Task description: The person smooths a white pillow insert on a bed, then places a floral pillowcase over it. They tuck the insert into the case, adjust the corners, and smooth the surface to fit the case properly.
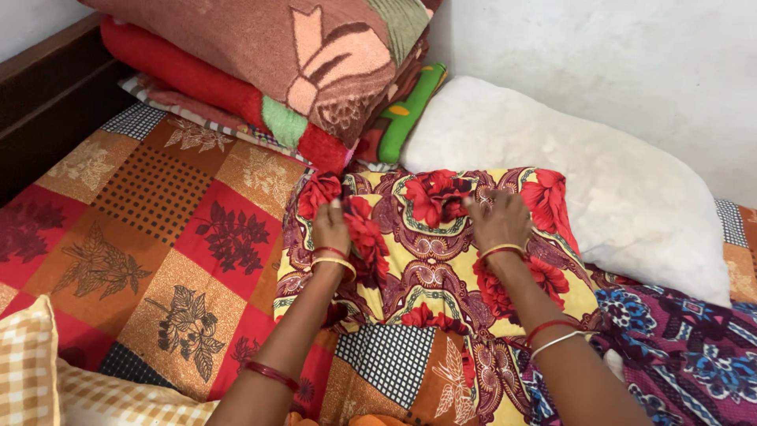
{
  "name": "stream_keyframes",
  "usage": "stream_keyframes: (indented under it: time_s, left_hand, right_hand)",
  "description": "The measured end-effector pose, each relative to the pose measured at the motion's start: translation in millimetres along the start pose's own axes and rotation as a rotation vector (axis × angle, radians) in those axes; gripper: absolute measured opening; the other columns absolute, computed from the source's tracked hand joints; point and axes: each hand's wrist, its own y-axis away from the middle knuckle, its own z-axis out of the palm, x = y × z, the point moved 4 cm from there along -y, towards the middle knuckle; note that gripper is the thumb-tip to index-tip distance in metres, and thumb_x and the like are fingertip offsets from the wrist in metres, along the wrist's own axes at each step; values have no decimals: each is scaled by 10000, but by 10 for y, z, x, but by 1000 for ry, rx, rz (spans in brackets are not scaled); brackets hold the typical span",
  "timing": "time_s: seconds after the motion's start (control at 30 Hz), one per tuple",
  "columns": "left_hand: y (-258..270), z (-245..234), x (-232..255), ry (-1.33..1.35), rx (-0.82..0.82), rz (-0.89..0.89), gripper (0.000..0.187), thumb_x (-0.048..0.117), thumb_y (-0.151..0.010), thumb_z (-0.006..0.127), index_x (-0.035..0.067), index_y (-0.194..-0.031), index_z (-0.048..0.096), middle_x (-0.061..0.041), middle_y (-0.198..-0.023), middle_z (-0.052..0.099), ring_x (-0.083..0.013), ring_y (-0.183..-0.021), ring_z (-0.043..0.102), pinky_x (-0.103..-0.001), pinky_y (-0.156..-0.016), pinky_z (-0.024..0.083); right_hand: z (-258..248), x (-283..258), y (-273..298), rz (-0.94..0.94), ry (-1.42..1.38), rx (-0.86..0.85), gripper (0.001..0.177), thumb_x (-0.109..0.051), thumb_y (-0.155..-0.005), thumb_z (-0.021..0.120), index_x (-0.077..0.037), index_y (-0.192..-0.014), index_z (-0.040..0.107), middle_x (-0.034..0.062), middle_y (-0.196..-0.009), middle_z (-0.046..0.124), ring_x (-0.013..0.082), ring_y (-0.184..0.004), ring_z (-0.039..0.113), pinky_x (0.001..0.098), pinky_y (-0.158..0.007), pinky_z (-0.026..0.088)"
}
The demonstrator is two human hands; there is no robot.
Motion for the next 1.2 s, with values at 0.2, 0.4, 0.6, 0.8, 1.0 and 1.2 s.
stream_keyframes:
  time_s: [0.2, 0.4, 0.6, 0.8, 1.0, 1.2]
  left_hand:
    - [-153, 98, -439, 116, -122, -328, 564, 592, -988, 582, 30, -1030, 548, -88, -904, 640, -234, -888, 622, -378, -874, 470]
    - [-141, -108, -144, 67, -399, -519, 505, 530, -956, 596, 34, -1039, 651, -100, -1013, 613, -290, -986, 579, -463, -907, 469]
    - [102, -245, 668, -705, -556, 15, 398, 432, -885, 665, 166, -1174, 732, -113, -1280, 546, -334, -1234, 479, -512, -1072, 367]
    - [340, 15, 786, -123, -694, 173, 506, 354, -978, 550, 41, -1376, 564, -237, -1376, 537, -396, -1289, 530, -487, -1083, 420]
    - [315, -64, 484, -233, -820, 148, 465, 363, -954, 533, 11, -1234, 650, -263, -1201, 692, -387, -1120, 663, -459, -983, 494]
    - [47, -420, 638, -435, -410, 83, 356, 302, -917, 615, 96, -1198, 689, -207, -1250, 683, -378, -1194, 632, -482, -1033, 465]
  right_hand:
    - [378, -694, 330, -183, -160, -419, 507, -593, -912, 639, -94, -921, 726, 152, -962, 725, 338, -945, 686, 505, -874, 520]
    - [758, -808, 596, -426, -207, -444, 264, -310, -901, 646, -49, -884, 683, 176, -946, 677, 350, -935, 658, 503, -887, 512]
    - [696, -809, 442, -113, -388, -239, 354, -361, -978, 623, -30, -853, 645, 202, -1035, 650, 392, -1032, 657, 530, -868, 519]
    - [610, -1437, 133, -84, -740, -294, 449, -414, -913, 724, -34, -1111, 591, 199, -1060, 671, 355, -1005, 688, 461, -900, 552]
    - [747, -1893, -5, -294, -389, -603, 773, -227, -738, 770, -186, -1453, 478, 253, -1227, 597, 443, -1101, 638, 509, -925, 526]
    - [852, -1629, -106, -337, -52, -456, 332, -75, -954, 553, -106, -1283, 579, 243, -1354, 574, 474, -1082, 659, 544, -900, 539]
